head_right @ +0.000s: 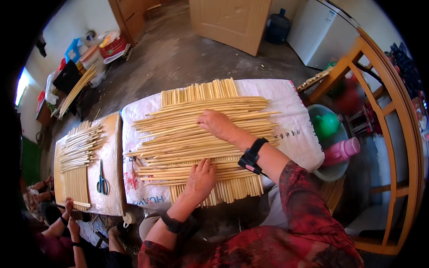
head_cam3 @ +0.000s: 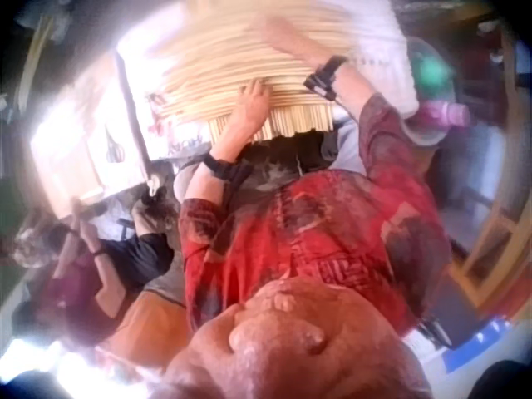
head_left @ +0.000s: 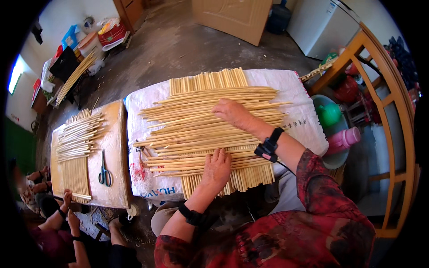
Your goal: The person aligns several long wooden rods on a table, sorts through them by hand, and begins threading a thin string through pre-drilled holes in the rods to bind them together.
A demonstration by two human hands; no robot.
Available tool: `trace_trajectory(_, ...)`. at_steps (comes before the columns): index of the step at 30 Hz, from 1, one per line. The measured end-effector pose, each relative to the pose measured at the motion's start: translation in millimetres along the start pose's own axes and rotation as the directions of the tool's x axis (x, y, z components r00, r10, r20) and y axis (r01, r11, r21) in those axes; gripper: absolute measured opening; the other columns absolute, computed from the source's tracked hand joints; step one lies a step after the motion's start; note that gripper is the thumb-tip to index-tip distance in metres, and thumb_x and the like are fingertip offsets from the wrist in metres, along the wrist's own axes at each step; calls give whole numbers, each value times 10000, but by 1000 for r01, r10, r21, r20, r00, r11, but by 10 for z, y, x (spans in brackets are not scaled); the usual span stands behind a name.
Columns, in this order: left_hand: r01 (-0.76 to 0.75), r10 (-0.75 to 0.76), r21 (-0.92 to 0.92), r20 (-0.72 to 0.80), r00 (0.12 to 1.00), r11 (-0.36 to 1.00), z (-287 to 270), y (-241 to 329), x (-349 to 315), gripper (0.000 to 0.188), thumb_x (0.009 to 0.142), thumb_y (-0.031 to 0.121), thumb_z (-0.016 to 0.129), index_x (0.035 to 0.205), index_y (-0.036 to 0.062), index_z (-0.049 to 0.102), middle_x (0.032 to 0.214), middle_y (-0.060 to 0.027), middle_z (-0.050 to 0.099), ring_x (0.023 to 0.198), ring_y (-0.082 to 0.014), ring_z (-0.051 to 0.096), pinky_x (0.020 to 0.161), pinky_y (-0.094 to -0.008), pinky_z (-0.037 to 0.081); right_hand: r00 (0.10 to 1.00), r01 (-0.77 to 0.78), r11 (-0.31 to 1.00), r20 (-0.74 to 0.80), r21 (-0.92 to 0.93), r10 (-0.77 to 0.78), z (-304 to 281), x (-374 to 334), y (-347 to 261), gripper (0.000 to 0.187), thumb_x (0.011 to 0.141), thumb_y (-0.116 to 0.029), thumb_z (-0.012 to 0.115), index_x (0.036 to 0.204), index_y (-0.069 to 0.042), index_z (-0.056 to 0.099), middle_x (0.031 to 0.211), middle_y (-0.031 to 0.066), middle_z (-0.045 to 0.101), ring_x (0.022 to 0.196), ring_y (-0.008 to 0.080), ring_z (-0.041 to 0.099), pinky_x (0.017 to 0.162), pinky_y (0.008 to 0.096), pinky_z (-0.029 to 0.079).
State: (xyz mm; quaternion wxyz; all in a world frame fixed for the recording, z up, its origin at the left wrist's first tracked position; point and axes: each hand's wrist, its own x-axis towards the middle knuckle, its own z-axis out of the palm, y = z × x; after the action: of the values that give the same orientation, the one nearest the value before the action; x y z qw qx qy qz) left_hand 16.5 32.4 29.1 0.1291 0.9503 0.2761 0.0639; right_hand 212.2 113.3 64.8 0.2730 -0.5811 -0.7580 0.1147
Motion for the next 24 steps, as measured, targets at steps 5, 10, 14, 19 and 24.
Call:
trace_trajectory(5,6,-6,-34,4,1000,999,-63,20,-30,443,761,172,582,1165,17,488,1255,-172,434,1221,-316,370,984,-470,314,996,-19,1000,-88,-14,18,196,12,79,141,785,-174,550,855,-87,637,821,100,573,839,274,553,751,361,461)
trace_trajectory(10,-20,21,86,-7,1000,996,67,65,-52,516,752,217,607,1227,75,467,1342,-169,358,1272,-305,318,987,-555,271,989,74,981,-116,-180,-96,437,54,346,149,767,-147,572,879,-70,632,833,99,566,854,275,541,764,368,451)
trace_trajectory(14,-77,77,110,4,997,991,49,97,-34,610,754,253,614,1297,81,395,1407,-159,269,1323,-300,232,1005,-579,220,979,-28,924,-197,-381,-51,345,194,341,345,785,-200,565,1106,-75,556,1061,127,562,1044,282,495,879,390,395)
trace_trajectory(19,-86,86,24,9,996,996,22,38,18,638,749,242,612,1315,73,371,1426,-152,245,1331,-296,219,1013,-596,176,962,-272,876,-89,-398,258,340,335,507,489,858,-384,483,1256,-103,451,1311,152,419,1259,287,322,1023,466,229)
trace_trajectory(24,-49,48,-27,-14,999,998,70,-24,126,649,747,235,608,1324,69,360,1437,-145,228,1337,-287,210,1022,-595,146,965,-223,913,57,-342,258,413,402,548,523,878,-440,427,1289,-116,423,1340,150,387,1277,273,297,1038,458,165)
